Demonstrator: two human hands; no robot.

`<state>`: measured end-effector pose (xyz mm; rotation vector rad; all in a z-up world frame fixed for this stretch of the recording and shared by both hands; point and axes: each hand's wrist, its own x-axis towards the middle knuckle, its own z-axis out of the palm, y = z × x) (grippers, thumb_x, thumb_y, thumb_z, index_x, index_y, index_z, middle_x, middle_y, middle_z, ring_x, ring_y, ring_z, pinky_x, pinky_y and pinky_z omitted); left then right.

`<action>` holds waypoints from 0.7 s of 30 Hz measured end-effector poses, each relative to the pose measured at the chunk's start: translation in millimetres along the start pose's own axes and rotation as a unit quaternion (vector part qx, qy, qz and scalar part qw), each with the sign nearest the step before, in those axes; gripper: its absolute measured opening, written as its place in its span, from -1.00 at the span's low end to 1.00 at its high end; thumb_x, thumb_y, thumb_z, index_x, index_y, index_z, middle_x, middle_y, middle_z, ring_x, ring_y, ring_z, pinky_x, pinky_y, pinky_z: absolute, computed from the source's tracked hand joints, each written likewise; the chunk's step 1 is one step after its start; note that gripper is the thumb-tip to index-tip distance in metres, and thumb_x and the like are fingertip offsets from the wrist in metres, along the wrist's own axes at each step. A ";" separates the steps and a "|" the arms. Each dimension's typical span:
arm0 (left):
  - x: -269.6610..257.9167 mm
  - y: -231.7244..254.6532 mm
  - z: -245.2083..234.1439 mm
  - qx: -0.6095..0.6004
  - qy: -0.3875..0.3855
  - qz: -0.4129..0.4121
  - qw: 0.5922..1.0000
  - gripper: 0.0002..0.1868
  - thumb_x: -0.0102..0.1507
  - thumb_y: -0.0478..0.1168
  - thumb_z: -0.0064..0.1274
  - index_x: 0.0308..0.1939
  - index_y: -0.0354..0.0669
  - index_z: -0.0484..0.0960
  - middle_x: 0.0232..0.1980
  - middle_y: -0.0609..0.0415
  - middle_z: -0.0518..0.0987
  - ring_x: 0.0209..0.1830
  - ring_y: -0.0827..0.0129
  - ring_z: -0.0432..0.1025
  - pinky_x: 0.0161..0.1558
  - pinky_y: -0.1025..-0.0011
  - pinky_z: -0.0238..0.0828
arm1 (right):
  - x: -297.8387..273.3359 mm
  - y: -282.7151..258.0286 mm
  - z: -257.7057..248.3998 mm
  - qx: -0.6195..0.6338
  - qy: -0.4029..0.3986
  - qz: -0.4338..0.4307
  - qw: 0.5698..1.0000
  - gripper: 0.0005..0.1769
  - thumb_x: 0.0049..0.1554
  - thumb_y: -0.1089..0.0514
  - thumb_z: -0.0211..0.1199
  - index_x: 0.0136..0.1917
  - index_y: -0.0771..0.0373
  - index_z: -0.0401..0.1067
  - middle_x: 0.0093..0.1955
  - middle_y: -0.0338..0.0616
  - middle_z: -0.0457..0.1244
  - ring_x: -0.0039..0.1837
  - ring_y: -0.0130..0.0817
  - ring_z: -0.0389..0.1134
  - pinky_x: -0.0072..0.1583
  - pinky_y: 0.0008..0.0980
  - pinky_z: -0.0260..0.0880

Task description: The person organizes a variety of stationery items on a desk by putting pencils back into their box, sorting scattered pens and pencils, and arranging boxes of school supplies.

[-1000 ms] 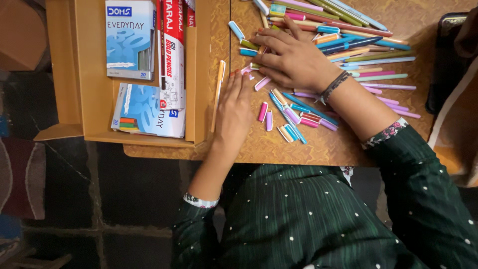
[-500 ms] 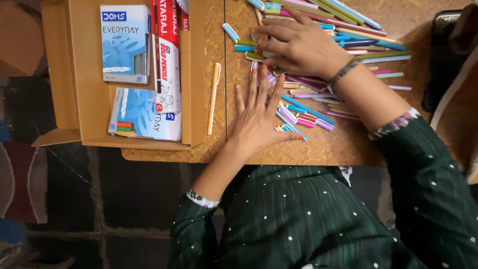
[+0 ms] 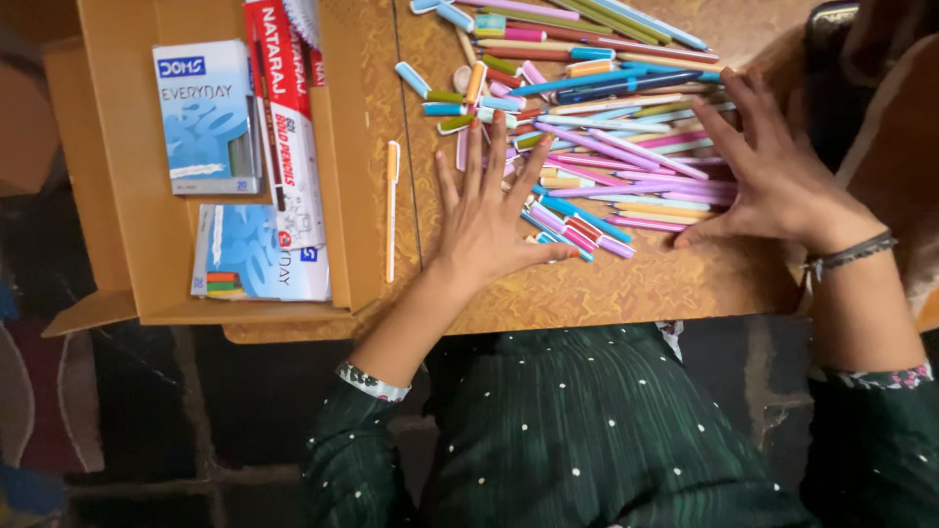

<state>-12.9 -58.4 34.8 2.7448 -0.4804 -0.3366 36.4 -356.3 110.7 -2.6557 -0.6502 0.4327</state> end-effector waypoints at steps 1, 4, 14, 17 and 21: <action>2.1 -0.6 0.9 -0.008 0.045 0.025 0.999 0.44 -0.12 0.72 0.13 0.63 0.29 -0.17 0.66 -0.29 -0.39 0.67 -0.28 -0.51 0.41 -0.58 -0.58 | -1.8 10.6 8.3 0.004 0.007 -0.003 1.000 0.60 -0.53 -0.52 0.43 0.65 -0.01 -0.12 0.69 0.27 -0.33 0.68 0.35 -0.40 0.45 0.44 -0.24; 10.2 0.0 3.1 -0.010 0.081 0.046 0.996 0.43 -0.12 0.72 0.14 0.63 0.28 -0.15 0.66 -0.29 -0.37 0.66 -0.30 -0.48 0.43 -0.57 -0.56 | -7.7 51.7 35.4 0.007 0.032 -0.023 0.999 0.56 -0.49 -0.52 0.44 0.65 0.02 -0.05 0.70 0.27 -0.30 0.69 0.33 -0.37 0.51 0.41 -0.23; 37.9 -5.7 5.0 -0.012 0.090 0.063 0.994 0.39 -0.07 0.74 0.13 0.63 0.36 -0.16 0.68 -0.19 -0.36 0.67 -0.26 -0.48 0.50 -0.48 -0.57 | 15.4 76.2 47.4 -0.007 0.105 -0.103 0.989 0.37 -0.29 -0.59 0.34 0.62 0.12 0.14 0.73 0.14 -0.16 0.75 0.19 -0.28 0.60 0.42 -0.41; 45.1 -4.9 3.9 -0.003 0.080 0.052 0.995 0.38 -0.06 0.75 0.10 0.62 0.38 -0.18 0.68 -0.17 -0.36 0.68 -0.23 -0.48 0.52 -0.44 -0.55 | 22.5 78.6 45.3 0.001 0.106 -0.119 0.987 0.30 -0.17 -0.61 0.30 0.64 0.11 0.13 0.75 0.14 -0.15 0.79 0.15 -0.26 0.65 0.42 -0.40; 50.8 -2.7 -0.5 0.013 0.036 0.027 0.999 0.37 -0.05 0.77 0.08 0.63 0.38 -0.19 0.69 -0.17 -0.36 0.69 -0.21 -0.49 0.52 -0.44 -0.53 | 36.2 73.5 37.6 -0.009 0.114 -0.127 0.985 0.30 -0.22 -0.61 0.32 0.62 0.07 0.17 0.74 0.12 -0.14 0.77 0.13 -0.25 0.63 0.42 -0.42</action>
